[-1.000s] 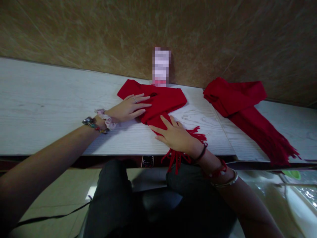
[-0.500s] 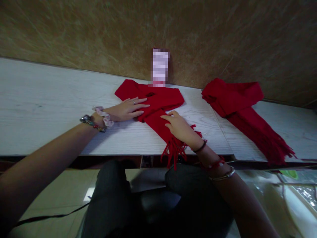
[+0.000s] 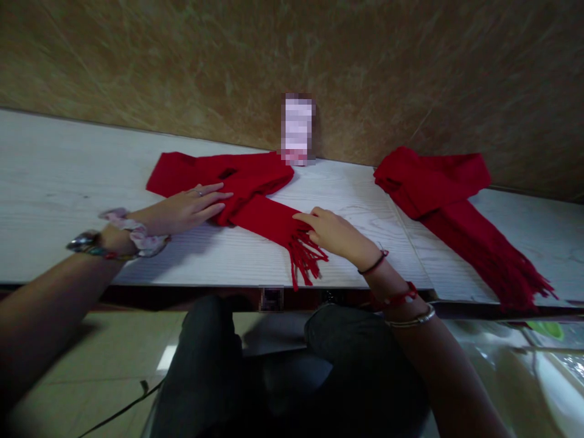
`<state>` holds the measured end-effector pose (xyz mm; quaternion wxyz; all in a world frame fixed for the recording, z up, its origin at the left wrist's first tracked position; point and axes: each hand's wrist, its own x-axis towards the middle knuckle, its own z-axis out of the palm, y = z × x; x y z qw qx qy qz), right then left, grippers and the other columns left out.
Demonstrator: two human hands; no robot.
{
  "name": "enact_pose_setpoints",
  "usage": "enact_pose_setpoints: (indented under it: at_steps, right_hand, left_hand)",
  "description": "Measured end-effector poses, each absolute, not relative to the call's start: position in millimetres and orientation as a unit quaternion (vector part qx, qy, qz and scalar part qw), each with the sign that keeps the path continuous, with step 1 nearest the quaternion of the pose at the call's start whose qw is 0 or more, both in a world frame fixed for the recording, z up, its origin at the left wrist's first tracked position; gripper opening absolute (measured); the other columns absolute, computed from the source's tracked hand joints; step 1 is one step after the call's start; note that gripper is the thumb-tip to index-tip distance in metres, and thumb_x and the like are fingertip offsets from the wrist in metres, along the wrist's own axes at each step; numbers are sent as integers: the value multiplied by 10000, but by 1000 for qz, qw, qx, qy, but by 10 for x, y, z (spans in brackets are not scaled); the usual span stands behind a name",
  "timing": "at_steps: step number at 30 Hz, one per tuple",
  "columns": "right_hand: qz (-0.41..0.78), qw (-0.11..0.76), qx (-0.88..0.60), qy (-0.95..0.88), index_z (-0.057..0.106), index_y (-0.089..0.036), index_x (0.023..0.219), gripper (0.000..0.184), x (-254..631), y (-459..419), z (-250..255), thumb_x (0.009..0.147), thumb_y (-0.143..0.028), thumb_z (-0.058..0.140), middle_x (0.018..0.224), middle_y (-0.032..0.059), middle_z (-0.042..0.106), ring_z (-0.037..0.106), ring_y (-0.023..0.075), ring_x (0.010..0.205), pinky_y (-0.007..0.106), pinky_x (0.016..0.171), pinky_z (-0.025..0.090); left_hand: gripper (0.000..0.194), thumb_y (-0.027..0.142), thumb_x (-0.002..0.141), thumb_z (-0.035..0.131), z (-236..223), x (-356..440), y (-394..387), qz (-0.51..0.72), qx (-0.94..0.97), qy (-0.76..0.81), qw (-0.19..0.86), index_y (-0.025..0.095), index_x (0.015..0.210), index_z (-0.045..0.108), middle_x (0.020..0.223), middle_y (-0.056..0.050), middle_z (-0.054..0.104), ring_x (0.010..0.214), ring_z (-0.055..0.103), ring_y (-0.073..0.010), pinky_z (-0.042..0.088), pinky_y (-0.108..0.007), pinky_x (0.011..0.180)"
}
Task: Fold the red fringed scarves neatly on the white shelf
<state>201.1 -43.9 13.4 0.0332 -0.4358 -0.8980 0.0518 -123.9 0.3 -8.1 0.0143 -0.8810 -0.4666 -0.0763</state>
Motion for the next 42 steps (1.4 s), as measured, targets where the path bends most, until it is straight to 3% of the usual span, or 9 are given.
enact_pose_setpoints:
  at_steps: [4,9,13,18,21,27,30,35,42]
  right_hand:
    - [-14,34,-483,-875,589,-189,1095,409,2219,-388,170,757,-44,410,955,108,569,541,211,852,361,761,442]
    - [-6,159,-381,-911,590,-178,1006,280,2009,-550,309,777,-112,443,1067,106,525,471,228,1020,387,861,390]
    - [35,75,-306,-949,590,-160,884,156,1764,-639,269,796,-167,461,961,94,554,490,201,913,355,800,396]
    - [24,-18,-359,-933,581,-162,778,192,2190,-532,175,710,-51,440,926,88,568,505,187,860,308,734,392]
    - [16,-53,-451,-891,547,-173,649,206,2568,-480,229,694,-39,397,744,64,573,516,177,729,305,662,392]
    - [22,159,-389,-907,564,-180,873,153,2197,-609,362,780,-184,442,898,69,577,507,188,868,320,774,389]
    - [21,104,-314,-943,561,-178,886,158,1754,-674,285,761,-168,465,943,77,564,470,202,910,332,791,358]
    - [-7,1,-329,-944,541,-170,716,188,1805,-622,157,717,-48,398,788,67,551,443,187,779,314,714,344]
    - [64,-11,-414,-908,560,-189,670,203,2432,-572,369,728,-93,390,727,39,581,504,160,696,296,674,379]
  left_hand:
    - [480,397,914,216,-90,-1173,-46,-60,-863,-501,12,182,1284,431,1352,-107,397,1257,338,-270,309,-472,993]
    - [453,382,897,259,-119,-1066,-135,-95,-821,-561,42,216,1265,465,1373,-91,367,1229,358,-334,328,-537,951]
    - [451,380,891,272,-123,-1055,-169,-99,-819,-562,50,221,1267,465,1374,-77,370,1231,355,-338,323,-526,963]
    - [452,389,887,273,-127,-1057,-167,-107,-817,-563,60,226,1262,467,1367,-68,382,1219,372,-333,333,-514,956]
    - [449,378,886,277,-134,-1034,-164,-117,-814,-565,63,213,1251,480,1350,-83,400,1205,389,-330,337,-507,951]
    - [425,367,878,294,-112,-979,-187,-147,-808,-565,78,222,1207,521,1350,-74,399,1269,284,-349,258,-574,972]
    - [443,329,883,265,-104,-987,-179,-158,-842,-508,87,194,1239,491,1375,-88,366,1306,235,-299,213,-546,1015]
    - [477,290,877,225,-160,-1038,-106,-147,-883,-444,41,152,1274,452,1347,-105,406,1257,348,-222,305,-417,1010]
    - [441,263,876,250,-78,-959,-155,-165,-876,-446,79,192,1237,494,1304,-83,465,1238,383,-210,212,-462,1046]
